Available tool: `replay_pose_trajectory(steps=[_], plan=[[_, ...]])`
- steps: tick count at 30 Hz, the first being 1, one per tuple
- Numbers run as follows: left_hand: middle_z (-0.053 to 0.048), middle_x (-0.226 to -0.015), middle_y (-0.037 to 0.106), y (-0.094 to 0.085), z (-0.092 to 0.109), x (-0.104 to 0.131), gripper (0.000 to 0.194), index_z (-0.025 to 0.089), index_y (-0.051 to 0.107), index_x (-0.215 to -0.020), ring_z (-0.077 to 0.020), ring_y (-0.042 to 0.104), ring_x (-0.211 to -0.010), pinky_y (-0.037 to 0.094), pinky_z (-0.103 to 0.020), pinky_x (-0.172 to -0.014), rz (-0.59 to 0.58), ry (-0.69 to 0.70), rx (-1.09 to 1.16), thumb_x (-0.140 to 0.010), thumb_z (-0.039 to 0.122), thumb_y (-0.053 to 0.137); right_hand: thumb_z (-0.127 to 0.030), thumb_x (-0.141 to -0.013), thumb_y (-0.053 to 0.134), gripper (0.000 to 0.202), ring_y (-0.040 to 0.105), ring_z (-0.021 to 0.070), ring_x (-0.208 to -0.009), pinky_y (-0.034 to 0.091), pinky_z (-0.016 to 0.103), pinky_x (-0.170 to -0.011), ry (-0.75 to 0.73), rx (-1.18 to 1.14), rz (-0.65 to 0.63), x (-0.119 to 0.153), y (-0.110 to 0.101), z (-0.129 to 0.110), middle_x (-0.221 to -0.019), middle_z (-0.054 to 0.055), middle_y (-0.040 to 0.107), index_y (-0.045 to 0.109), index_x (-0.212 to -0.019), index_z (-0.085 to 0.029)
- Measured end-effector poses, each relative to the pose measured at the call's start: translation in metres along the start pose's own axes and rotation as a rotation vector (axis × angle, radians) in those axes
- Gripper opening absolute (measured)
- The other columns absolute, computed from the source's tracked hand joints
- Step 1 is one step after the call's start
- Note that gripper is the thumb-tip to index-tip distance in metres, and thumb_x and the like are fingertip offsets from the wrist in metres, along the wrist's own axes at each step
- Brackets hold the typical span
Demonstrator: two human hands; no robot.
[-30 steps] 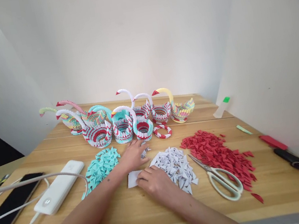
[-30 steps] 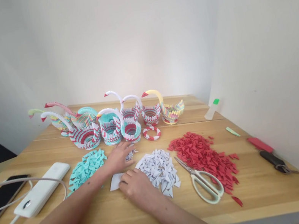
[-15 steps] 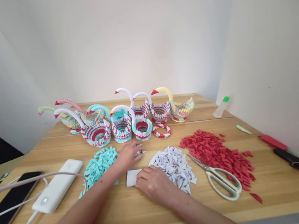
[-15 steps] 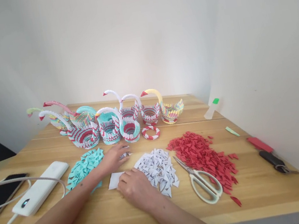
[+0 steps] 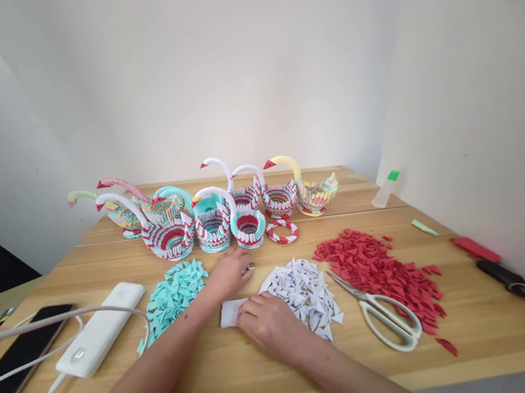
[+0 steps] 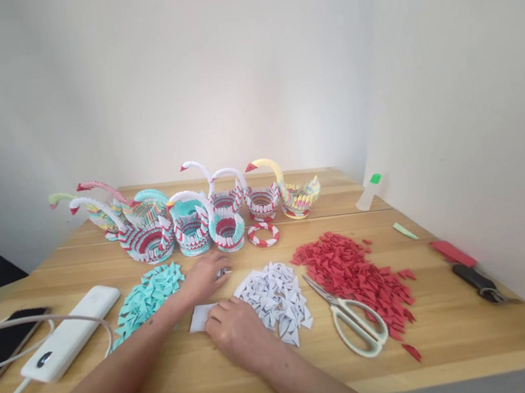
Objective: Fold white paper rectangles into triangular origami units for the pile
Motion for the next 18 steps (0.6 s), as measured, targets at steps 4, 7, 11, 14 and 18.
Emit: replay_pose_trajectory(steps=[4, 7, 11, 14, 18], plan=[[-0.011, -0.113, 0.063, -0.001, -0.01, 0.005, 0.017, 0.018, 0.069, -0.096, -0.0257, 0.056, -0.105, 0.043, -0.039, -0.093, -0.018, 0.004, 0.042, -0.084, 0.022, 0.057, -0.011, -0.088, 0.052, 0.014, 0.054, 0.0164, -0.077, 0.037, 0.029, -0.066, 0.005, -0.018, -0.018, 0.0, -0.002, 0.0, -0.079, 0.002, 0.061, 0.057, -0.077, -0.017], [-0.011, -0.12, 0.06, -0.014, -0.022, 0.008, 0.024, 0.018, 0.069, -0.1, -0.027, 0.053, -0.112, 0.04, -0.042, -0.097, 0.075, -0.077, 0.152, -0.084, 0.033, 0.059, -0.011, -0.087, 0.052, 0.013, 0.055, 0.0167, -0.08, 0.038, 0.028, -0.067, 0.017, -0.046, -0.019, 0.001, 0.0, 0.001, -0.08, 0.003, 0.062, 0.058, -0.078, -0.017], [-0.009, -0.114, 0.065, -0.042, -0.023, 0.016, 0.025, 0.018, 0.07, -0.094, -0.0233, 0.056, -0.111, 0.039, -0.038, -0.099, 0.271, -0.169, 0.438, -0.086, 0.037, 0.054, -0.011, -0.089, 0.05, 0.013, 0.057, 0.0175, -0.082, 0.04, 0.028, -0.07, 0.02, -0.124, 0.019, 0.001, -0.003, 0.004, -0.083, 0.005, 0.064, 0.06, -0.083, -0.016], [-0.007, -0.105, 0.068, -0.056, -0.013, 0.026, 0.033, 0.017, 0.069, -0.094, -0.0228, 0.06, -0.102, 0.044, -0.035, -0.093, 0.319, -0.275, 0.671, -0.088, 0.042, 0.05, -0.013, -0.093, 0.045, 0.017, 0.058, 0.0178, -0.083, 0.042, 0.029, -0.074, 0.084, -0.243, 0.142, 0.002, -0.021, 0.019, -0.086, 0.006, 0.066, 0.062, -0.093, -0.016], [-0.007, -0.096, 0.071, -0.057, 0.006, 0.038, 0.045, 0.015, 0.069, -0.096, -0.0232, 0.063, -0.094, 0.048, -0.033, -0.083, 0.229, -0.379, 0.929, -0.09, 0.049, 0.041, -0.017, -0.094, 0.044, 0.02, 0.061, 0.0171, -0.088, 0.044, 0.028, -0.078, 0.34, -0.465, 0.293, 0.007, -0.046, 0.056, -0.097, 0.005, 0.067, 0.06, -0.105, -0.019]])
Point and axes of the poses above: each hand's wrist, its own x-axis away from the middle knuckle, its own y-axis out of the palm, z = x × y, the point moved 8 cm from there along -x, towards the middle knuckle
